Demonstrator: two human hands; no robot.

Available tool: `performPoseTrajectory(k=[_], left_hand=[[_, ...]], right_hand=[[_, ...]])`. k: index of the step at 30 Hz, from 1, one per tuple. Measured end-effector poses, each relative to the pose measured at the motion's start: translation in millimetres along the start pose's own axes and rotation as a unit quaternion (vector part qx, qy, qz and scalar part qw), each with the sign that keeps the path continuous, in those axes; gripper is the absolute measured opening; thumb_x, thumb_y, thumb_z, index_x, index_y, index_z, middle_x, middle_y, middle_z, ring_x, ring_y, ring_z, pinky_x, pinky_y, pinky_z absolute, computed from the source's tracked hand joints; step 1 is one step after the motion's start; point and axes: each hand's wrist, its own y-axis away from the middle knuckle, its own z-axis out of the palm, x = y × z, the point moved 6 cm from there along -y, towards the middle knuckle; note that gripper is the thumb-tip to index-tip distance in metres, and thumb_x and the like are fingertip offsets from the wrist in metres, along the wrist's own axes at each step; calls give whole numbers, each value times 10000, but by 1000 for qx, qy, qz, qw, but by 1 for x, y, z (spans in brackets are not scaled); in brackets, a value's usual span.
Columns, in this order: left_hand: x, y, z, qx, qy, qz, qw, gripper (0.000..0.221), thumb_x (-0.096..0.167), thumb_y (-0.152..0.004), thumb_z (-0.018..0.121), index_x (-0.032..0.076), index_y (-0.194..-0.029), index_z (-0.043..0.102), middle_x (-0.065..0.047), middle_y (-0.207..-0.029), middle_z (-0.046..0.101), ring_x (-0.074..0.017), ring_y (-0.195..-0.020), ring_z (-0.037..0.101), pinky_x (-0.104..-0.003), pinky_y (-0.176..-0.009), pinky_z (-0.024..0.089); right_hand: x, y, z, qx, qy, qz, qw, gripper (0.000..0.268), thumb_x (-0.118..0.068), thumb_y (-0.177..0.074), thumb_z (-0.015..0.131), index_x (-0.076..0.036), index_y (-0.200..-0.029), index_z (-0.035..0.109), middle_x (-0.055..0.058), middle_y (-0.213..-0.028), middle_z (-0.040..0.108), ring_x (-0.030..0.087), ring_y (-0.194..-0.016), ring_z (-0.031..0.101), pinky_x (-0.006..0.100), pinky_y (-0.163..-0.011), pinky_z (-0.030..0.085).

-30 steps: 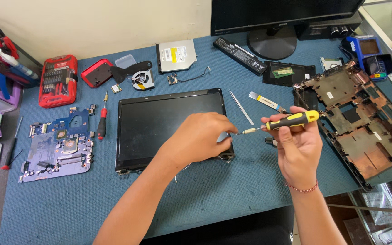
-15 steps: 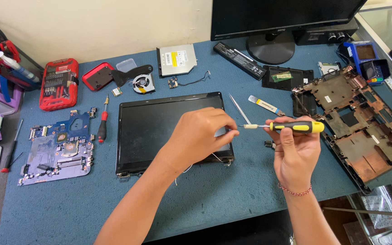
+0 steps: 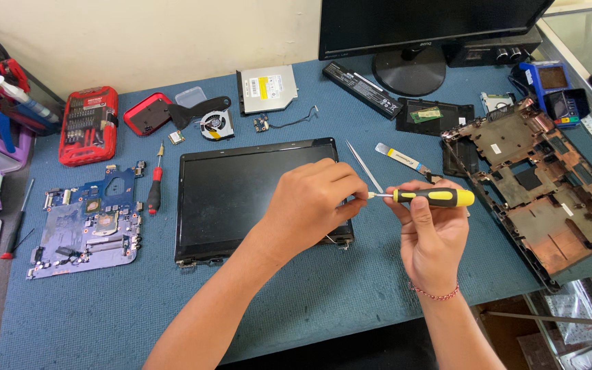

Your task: The person uses tweezers and a screwdriver to remove screws and clips from the edges of a Samsung laptop screen. They carefully pry open the bezel and remove small components from the screen assembly.

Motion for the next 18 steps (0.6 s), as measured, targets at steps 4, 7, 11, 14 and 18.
performPoseTrajectory(k=[4,7,11,14,18], left_hand=[[1,0,-2,7,2,2,1000,183,127,-809,834,183,-857,666,63,-825,640,-127,-809,646,-256,-733,547],[1,-1,-6,6,23,1,1000,146,115,-840,818,168,-895,694,38,-852,678,-149,-825,666,-278,-743,555],[-1,-2,-11,7,27,-2,1000,143,122,-836,823,167,-906,706,38,-870,698,-150,-833,672,-282,-743,554],[-2,-4,-29,11,10,-8,1000,103,122,-873,801,168,-894,711,44,-870,708,-152,-828,676,-279,-739,547],[-22,15,-92,31,10,-52,998,103,105,-992,692,176,-948,752,37,-933,766,-200,-872,721,-324,-790,565]], right_hand=[[9,1,-10,4,-20,8,1000,207,-86,-1038,560,-59,-1152,388,221,-1093,632,369,-1010,745,453,-899,684],[20,3,-21,4,-39,18,999,198,-87,-1050,549,-69,-1153,380,228,-1100,617,375,-1009,742,453,-899,684],[20,6,-17,7,-56,26,998,173,-84,-1054,549,-77,-1115,388,216,-1110,624,377,-1011,749,442,-889,684],[13,5,-14,13,-55,24,998,160,-71,-1060,541,-79,-1130,396,219,-1117,633,391,-1029,748,439,-908,683],[6,-10,-39,27,-39,12,999,153,-73,-1094,520,-111,-1193,408,205,-1156,646,371,-1061,753,410,-961,701]])
